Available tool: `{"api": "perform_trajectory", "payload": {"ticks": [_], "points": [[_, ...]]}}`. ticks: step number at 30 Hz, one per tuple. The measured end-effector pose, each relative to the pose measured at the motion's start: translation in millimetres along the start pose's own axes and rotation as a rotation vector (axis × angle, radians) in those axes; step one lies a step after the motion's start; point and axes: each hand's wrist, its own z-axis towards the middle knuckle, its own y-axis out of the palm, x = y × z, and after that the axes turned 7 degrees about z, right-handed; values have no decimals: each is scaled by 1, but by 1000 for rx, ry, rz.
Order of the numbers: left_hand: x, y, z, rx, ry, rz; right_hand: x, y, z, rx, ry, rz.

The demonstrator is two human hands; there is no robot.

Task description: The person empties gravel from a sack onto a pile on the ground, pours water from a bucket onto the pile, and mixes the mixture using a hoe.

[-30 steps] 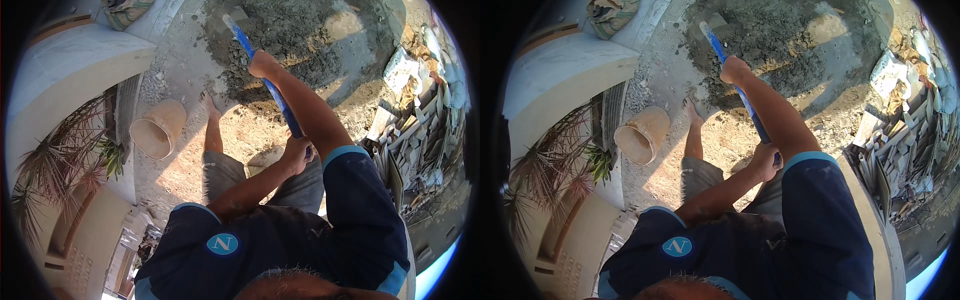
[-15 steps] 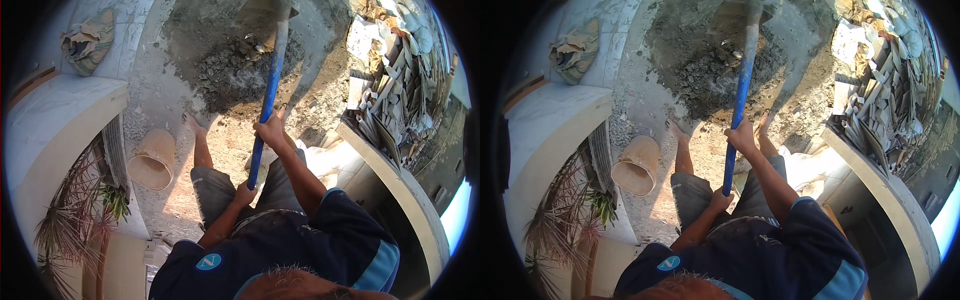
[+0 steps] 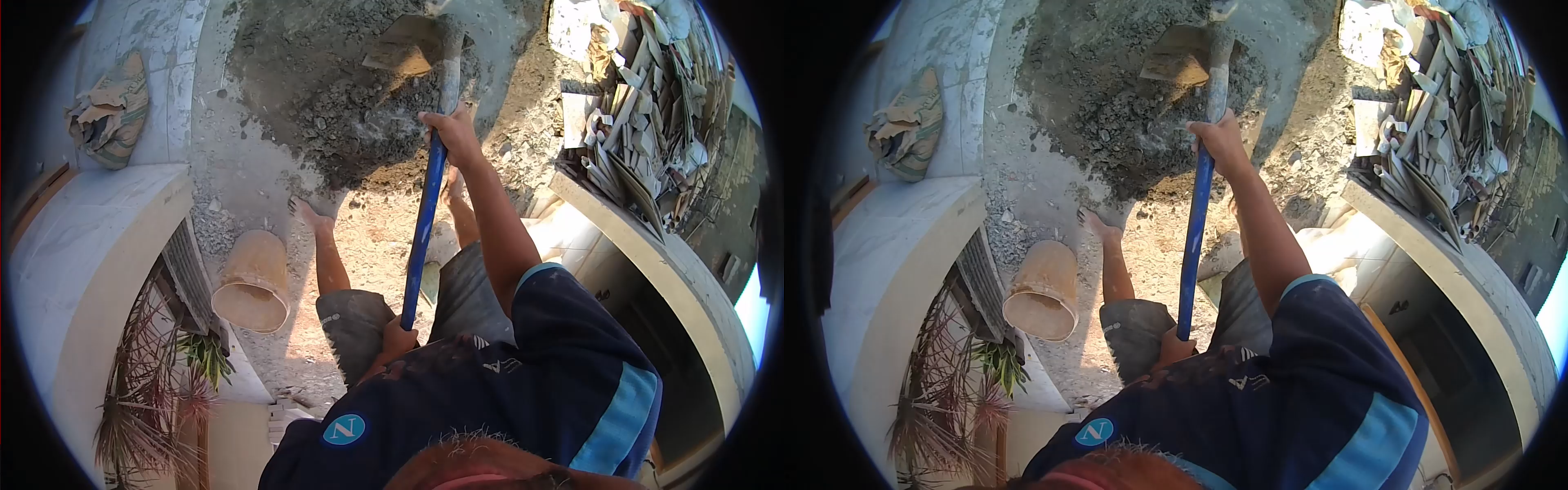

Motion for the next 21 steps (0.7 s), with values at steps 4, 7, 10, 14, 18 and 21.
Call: {"api": "perform_trajectory", "payload": {"ticks": [4,7,10,14,18,21], "points": [[69,10,80,-36,-81,114,114,-23,77,104,311,-57],[96,28,103,-39,-71,149,98,-29,106,106,140,-239],[98,41,128,34,40,34,62,-14,97,82,-66,-477],[150,16,200,101,218,-79,-41,11,118,66,-264,-425],[250,-42,318,113,330,-129,-91,41,223,-23,-478,-372],[324,-89,354,127,330,-254,-70,77,311,270,-550,-569]]}}
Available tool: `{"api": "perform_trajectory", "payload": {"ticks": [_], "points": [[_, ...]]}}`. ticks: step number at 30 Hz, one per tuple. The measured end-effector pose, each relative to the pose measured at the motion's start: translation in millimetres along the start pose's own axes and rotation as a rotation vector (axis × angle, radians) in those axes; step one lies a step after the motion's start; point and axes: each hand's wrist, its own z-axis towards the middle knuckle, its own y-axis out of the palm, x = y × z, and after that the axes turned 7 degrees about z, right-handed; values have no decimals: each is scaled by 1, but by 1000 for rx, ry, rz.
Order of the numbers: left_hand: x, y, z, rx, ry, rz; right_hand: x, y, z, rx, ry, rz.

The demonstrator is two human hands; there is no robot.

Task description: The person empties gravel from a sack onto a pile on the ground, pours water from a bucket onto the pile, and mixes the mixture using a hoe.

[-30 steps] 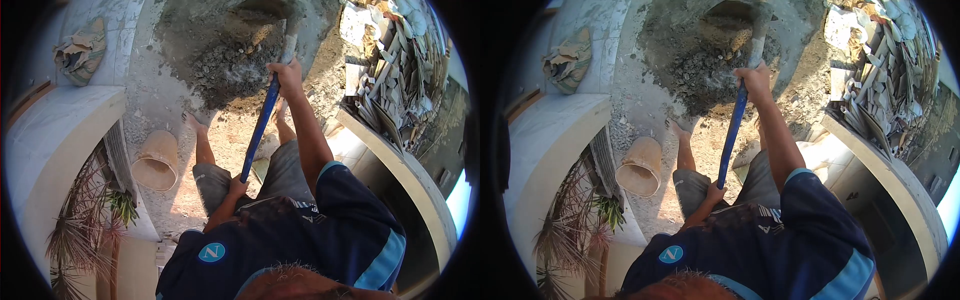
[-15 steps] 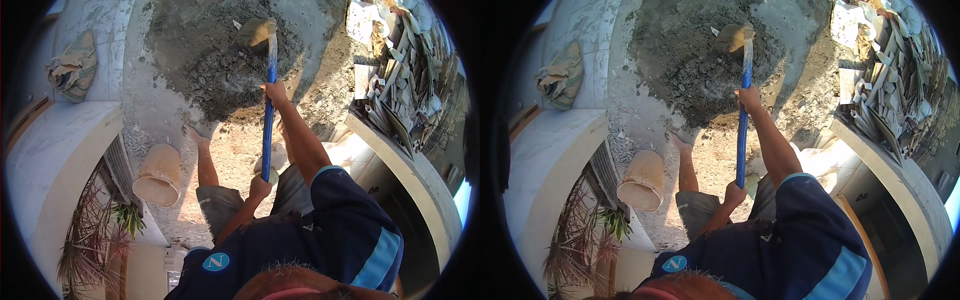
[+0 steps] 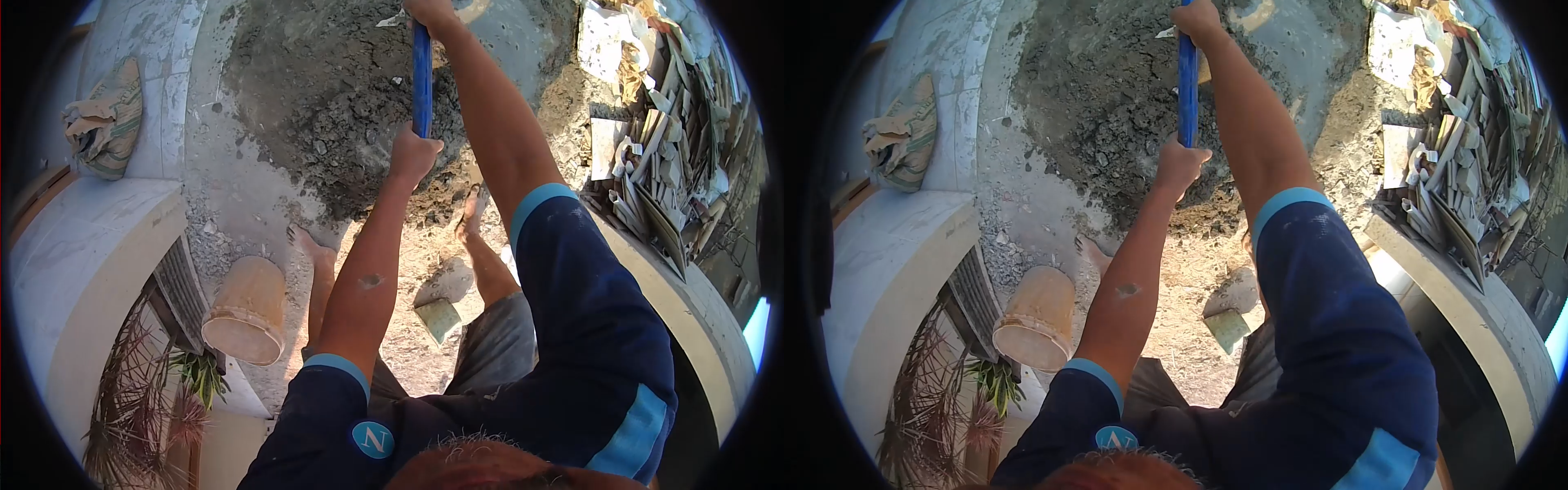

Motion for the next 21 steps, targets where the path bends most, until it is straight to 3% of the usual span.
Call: {"api": "perform_trajectory", "payload": {"ticks": [3,5,6,9,12,14,16,18,19,20,21], "points": [[-11,2,-22,-97,-176,-93,30,5,-34,-435,106,31],[-50,4,-70,-152,-284,-232,40,4,-100,-281,58,-163],[-86,13,-92,-141,-326,-261,25,-20,-140,-349,218,-122],[-102,15,-200,-276,-430,-442,30,-54,-231,-347,281,-258],[-127,29,-288,-223,-442,-209,55,-93,-311,-363,231,-154],[-185,49,-337,-115,-176,21,65,-118,-360,-344,250,-151],[-199,56,-371,-89,-217,332,93,-130,-400,-333,399,90],[-218,59,-372,-62,-278,386,74,-134,-390,-377,567,381],[-186,47,-353,-104,-336,417,64,-141,-390,-399,667,517],[-195,43,-330,-54,-217,334,62,-128,-366,-403,693,662],[-162,29,-295,-30,-101,150,57,-111,-334,-472,716,743]]}}
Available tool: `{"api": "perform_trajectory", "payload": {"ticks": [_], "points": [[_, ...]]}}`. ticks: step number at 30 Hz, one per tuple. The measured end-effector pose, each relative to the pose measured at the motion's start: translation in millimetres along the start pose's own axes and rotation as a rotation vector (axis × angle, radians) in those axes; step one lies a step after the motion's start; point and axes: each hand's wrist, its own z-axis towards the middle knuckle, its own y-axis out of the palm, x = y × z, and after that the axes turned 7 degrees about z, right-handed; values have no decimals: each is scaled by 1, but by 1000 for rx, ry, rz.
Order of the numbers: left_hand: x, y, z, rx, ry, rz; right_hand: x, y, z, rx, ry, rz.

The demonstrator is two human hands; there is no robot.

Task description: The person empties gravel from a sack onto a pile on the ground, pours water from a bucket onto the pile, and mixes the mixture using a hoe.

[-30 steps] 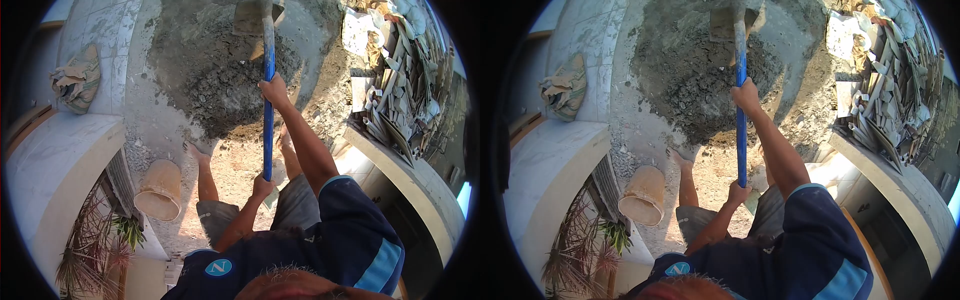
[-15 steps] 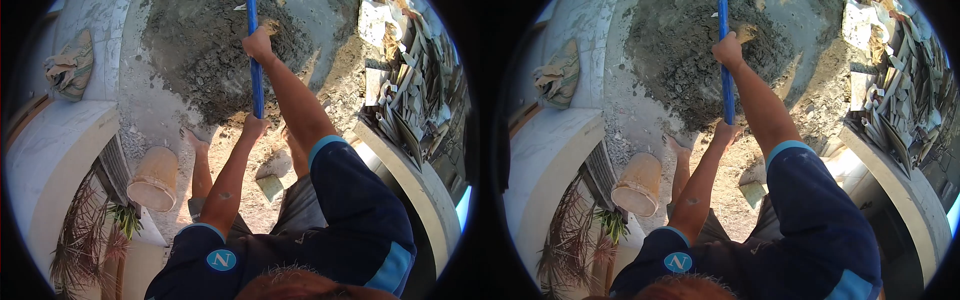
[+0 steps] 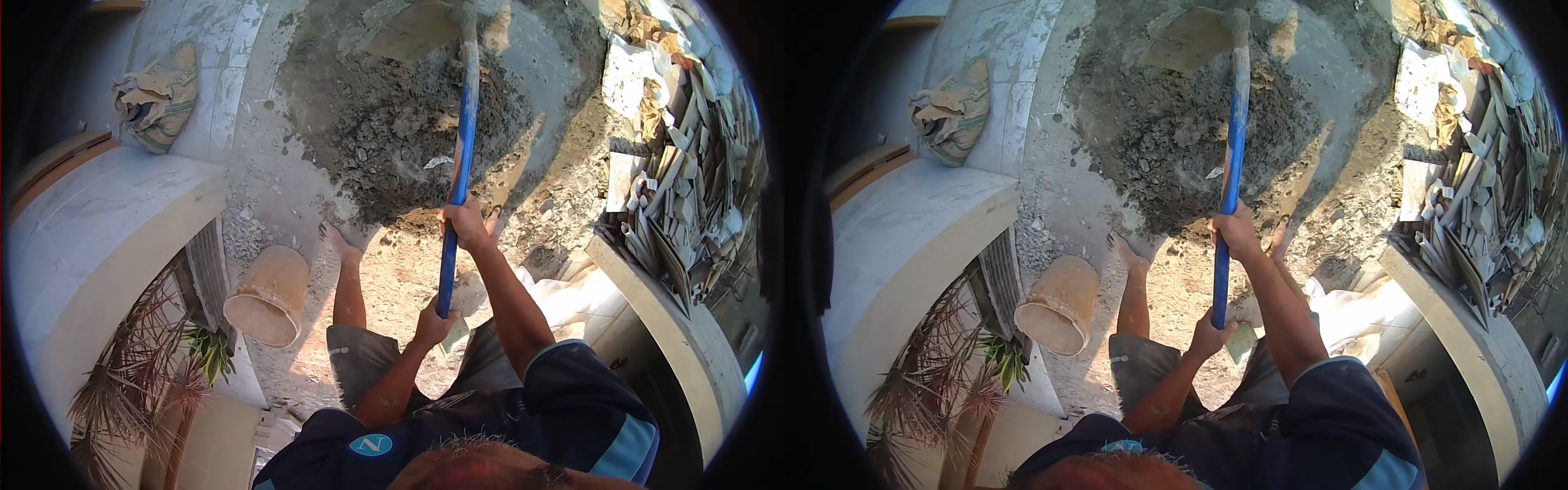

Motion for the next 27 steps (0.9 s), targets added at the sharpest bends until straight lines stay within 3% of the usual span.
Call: {"api": "perform_trajectory", "payload": {"ticks": [1,2,3,4,5,8,9,11,12,13,16,18,20,22,24,26,27], "points": [[22,-21,37,-124,-155,-251,-30,23,28,-95,15,73],[46,-44,74,-133,-159,-253,-49,39,71,-241,-8,98],[36,-50,124,26,-15,-38,-63,60,118,-305,22,124],[63,-71,157,152,-44,37,-78,86,162,-408,26,93],[83,-91,191,332,29,149,-89,115,198,-431,3,24],[113,-142,280,498,-89,204,-70,192,280,-262,-221,-373],[117,-146,293,533,-113,238,-58,198,293,-248,-167,-503],[106,-123,302,387,-194,-200,-49,200,308,-213,-84,-757],[103,-111,301,304,-227,-418,-47,194,308,-287,-64,-1129],[91,-94,291,220,-224,-556,-35,183,285,-199,-81,-1166],[78,-36,237,129,-185,-537,-4,129,239,-58,-186,-1225],[72,-11,190,-6,-298,-520,5,90,194,-34,-94,-1148],[62,19,136,-11,-301,-504,16,51,151,-7,25,-1071],[48,42,83,-12,-319,-399,30,14,106,45,54,-1032],[64,41,23,-35,-328,-483,46,-12,52,64,4,-976],[-4,69,-16,-52,-199,-203,65,-29,-7,62,-110,-961],[11,59,-44,-52,-274,-3,72,-37,-35,79,-115,-887]]}}
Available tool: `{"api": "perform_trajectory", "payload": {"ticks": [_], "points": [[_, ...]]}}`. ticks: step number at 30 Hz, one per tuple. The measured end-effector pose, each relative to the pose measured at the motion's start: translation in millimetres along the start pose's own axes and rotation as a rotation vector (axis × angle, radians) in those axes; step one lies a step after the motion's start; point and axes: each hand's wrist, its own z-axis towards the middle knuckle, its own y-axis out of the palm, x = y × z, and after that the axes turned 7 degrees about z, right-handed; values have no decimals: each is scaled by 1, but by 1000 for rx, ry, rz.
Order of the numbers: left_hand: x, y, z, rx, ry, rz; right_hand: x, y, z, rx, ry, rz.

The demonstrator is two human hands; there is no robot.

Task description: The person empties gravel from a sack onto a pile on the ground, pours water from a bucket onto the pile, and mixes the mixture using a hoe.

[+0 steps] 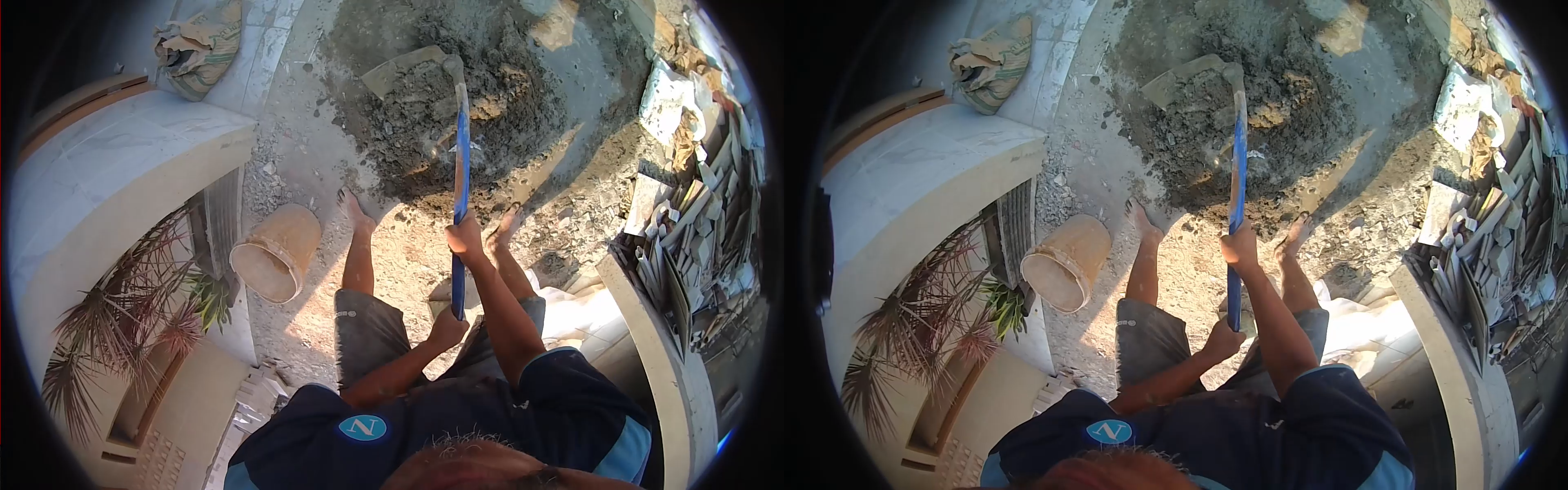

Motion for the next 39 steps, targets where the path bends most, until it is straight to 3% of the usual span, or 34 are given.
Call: {"api": "perform_trajectory", "payload": {"ticks": [1,2,4,7,8,9,11,13,14,15,16,18,21,22,24,28,29,30,34,36,39], "points": [[-11,4,-22,45,-13,82,38,9,-16,-53,85,144],[-20,5,-41,36,-31,113,30,6,-44,-8,201,143],[-37,4,-58,-40,-97,132,57,10,-70,-5,180,170],[-56,11,-14,49,-27,183,34,2,-48,10,138,305],[-32,0,22,73,-45,193,11,-3,-13,-4,118,384],[-11,-9,58,240,127,161,13,1,36,-15,-41,426],[42,-37,151,310,114,176,-71,-8,120,-48,8,555],[103,-78,241,367,194,187,-133,-8,221,1,-147,415],[153,-104,262,384,125,234,-162,-7,265,59,-194,285],[179,-125,292,321,196,199,-197,-8,294,38,-118,253],[224,-153,277,229,100,122,-215,-10,324,-21,-139,157],[236,-152,279,123,144,79,-220,-12,360,15,12,-23],[184,-104,274,161,168,31,-161,-19,319,73,116,193],[146,-71,276,161,160,-44,-137,-25,290,106,63,62],[121,-37,213,75,71,-31,-64,-27,259,91,116,40],[66,-19,95,43,7,94,6,-19,143,24,234,13],[51,-21,70,76,26,142,69,7,135,206,-39,-47],[31,-20,46,101,38,192,67,11,98,137,97,137],[-21,-17,-16,63,-56,324,48,11,-19,84,187,345],[-58,-6,-24,69,-13,336,55,14,-43,128,212,360],[-54,-11,11,47,-4,455,28,-9,-34,119,247,541]]}}
